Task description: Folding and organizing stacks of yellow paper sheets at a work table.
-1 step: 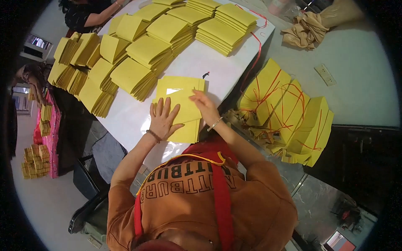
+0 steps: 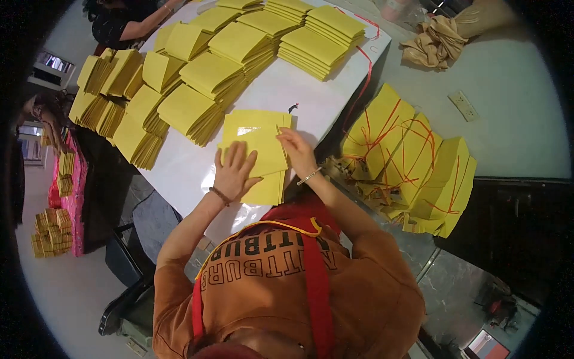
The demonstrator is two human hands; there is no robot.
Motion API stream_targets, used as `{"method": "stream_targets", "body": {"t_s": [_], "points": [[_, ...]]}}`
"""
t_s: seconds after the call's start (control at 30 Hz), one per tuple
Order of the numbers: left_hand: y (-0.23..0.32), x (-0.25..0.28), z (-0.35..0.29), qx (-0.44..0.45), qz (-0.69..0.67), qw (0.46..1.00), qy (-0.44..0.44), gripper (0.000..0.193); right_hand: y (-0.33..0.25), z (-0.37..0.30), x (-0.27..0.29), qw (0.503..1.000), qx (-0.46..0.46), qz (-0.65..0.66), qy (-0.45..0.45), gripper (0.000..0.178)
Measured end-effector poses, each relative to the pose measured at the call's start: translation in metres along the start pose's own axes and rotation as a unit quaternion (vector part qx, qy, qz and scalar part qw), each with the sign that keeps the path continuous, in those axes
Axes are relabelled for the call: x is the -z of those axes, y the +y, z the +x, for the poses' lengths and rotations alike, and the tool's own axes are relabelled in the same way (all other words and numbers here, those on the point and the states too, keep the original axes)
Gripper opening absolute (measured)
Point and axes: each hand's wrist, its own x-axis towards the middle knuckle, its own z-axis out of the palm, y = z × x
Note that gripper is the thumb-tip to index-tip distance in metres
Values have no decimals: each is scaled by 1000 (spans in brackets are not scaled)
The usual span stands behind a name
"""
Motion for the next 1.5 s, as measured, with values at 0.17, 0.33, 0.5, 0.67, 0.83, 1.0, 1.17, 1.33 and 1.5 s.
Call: {"method": "stream_targets", "body": {"t_s": [0.17, 0.33, 0.5, 0.67, 0.83, 1.0, 1.17, 1.33, 1.5], "points": [[14, -14, 6, -56, 1, 998, 4, 48, -34, -11, 16, 973, -176, -145, 33, 37], [13, 23, 23, -95, 50, 993, 53, 40, -46, -10, 15, 958, -286, -28, 1, 52], [13, 53, 39, -82, 42, 990, 106, 48, -70, 19, 11, 984, -139, 108, -32, 44], [14, 68, 44, 30, 33, 988, 145, 61, -108, 102, 60, 988, 51, -49, 134, 27], [18, 45, 23, 45, -7, 995, 83, 49, -83, 194, 112, 960, 79, -9, 269, 28], [27, 29, 8, 30, -86, 995, 28, 42, -55, 230, 123, 902, -33, -251, 349, 28], [24, 18, -7, 46, -105, 993, 6, 41, -47, 237, 128, 887, -38, -299, 350, 30], [20, 11, -6, 52, -114, 992, 23, 41, -35, 250, 146, 896, -67, -304, 316, 34], [16, 7, -12, 95, -149, 982, 65, 34, -44, 250, 145, 871, -91, -415, 247, 38]]}}
